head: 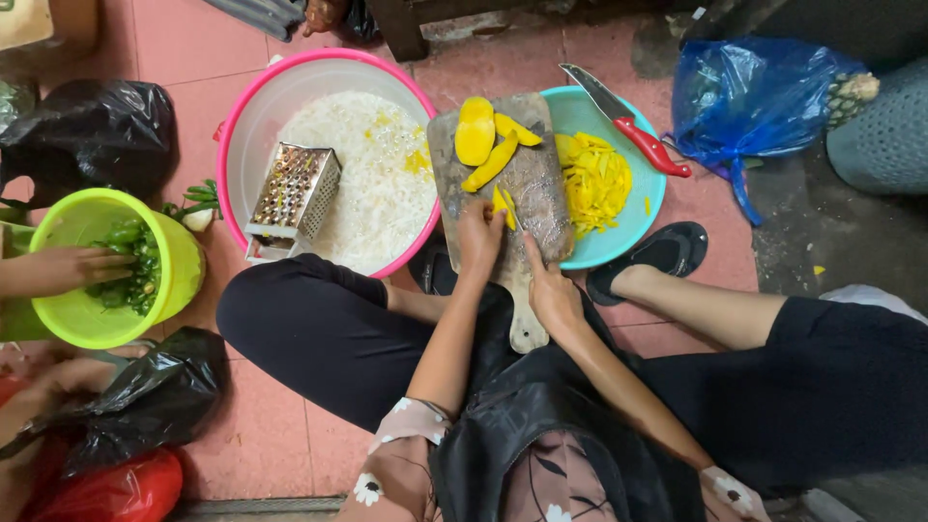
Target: Slicing peeled yellow mangoes into thin strips on a wooden cutting board.
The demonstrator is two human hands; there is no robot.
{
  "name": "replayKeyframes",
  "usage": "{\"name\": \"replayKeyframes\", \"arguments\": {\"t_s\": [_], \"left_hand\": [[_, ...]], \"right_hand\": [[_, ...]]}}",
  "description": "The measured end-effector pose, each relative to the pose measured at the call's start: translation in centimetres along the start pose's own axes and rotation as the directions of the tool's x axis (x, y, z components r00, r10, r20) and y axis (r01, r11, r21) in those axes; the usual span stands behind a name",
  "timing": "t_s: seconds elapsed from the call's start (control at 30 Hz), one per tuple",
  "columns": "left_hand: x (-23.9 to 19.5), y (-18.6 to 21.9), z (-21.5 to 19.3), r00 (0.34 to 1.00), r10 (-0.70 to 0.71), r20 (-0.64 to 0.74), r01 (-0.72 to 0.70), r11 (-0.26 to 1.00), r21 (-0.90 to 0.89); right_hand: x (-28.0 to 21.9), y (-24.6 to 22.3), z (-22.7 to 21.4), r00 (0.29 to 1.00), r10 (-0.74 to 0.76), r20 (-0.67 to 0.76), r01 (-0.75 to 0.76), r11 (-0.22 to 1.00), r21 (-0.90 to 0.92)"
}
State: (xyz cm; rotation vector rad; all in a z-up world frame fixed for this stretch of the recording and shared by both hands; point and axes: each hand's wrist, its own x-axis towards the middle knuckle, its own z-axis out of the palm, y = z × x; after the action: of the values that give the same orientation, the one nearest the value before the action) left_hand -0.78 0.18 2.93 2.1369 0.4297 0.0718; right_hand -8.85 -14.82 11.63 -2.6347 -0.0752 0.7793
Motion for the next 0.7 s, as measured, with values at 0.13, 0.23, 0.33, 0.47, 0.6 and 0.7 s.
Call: {"name": "replayKeyframes", "arguments": {"t_s": [0.13, 0.23, 0.33, 0.47, 0.6, 0.7], "left_hand": [[-0.2, -0.2, 0.3, 0.995, 0.093, -0.045, -0.093, 0.996, 0.005], [-0.2, -0.1, 0.3, 0.993, 0.111, -0.051, -0.111, 0.994, 0.011], [-0.2, -0.2, 0.7, 0.994, 0.093, -0.06, -0.093, 0.996, -0.003], [-0.1, -0.4, 0.8, 0.993, 0.105, -0.06, -0.105, 0.994, -0.003], [0.3, -1.2, 1.2, 0.991, 0.128, -0.046, -0.128, 0.992, 0.01], [0.1, -2.1, 0.6, 0.982, 0.19, 0.004, -0.19, 0.981, 0.03]], "right_hand": [[-0.6, -0.5, -0.9, 1.0, 0.004, 0.022, -0.003, 1.0, -0.009], [-0.7, -0.6, -1.0, 0.999, 0.001, 0.036, -0.001, 1.0, -0.001], [-0.3, -0.4, -0.5, 0.999, 0.016, 0.045, -0.016, 1.0, -0.005], [0.5, -0.8, -0.7, 0.998, 0.004, 0.059, -0.002, 0.999, -0.033], [2.2, -1.2, -0.6, 0.999, -0.025, 0.043, 0.024, 0.999, 0.029], [2.1, -0.6, -0.7, 0.998, -0.039, 0.039, 0.038, 0.998, 0.044]]}}
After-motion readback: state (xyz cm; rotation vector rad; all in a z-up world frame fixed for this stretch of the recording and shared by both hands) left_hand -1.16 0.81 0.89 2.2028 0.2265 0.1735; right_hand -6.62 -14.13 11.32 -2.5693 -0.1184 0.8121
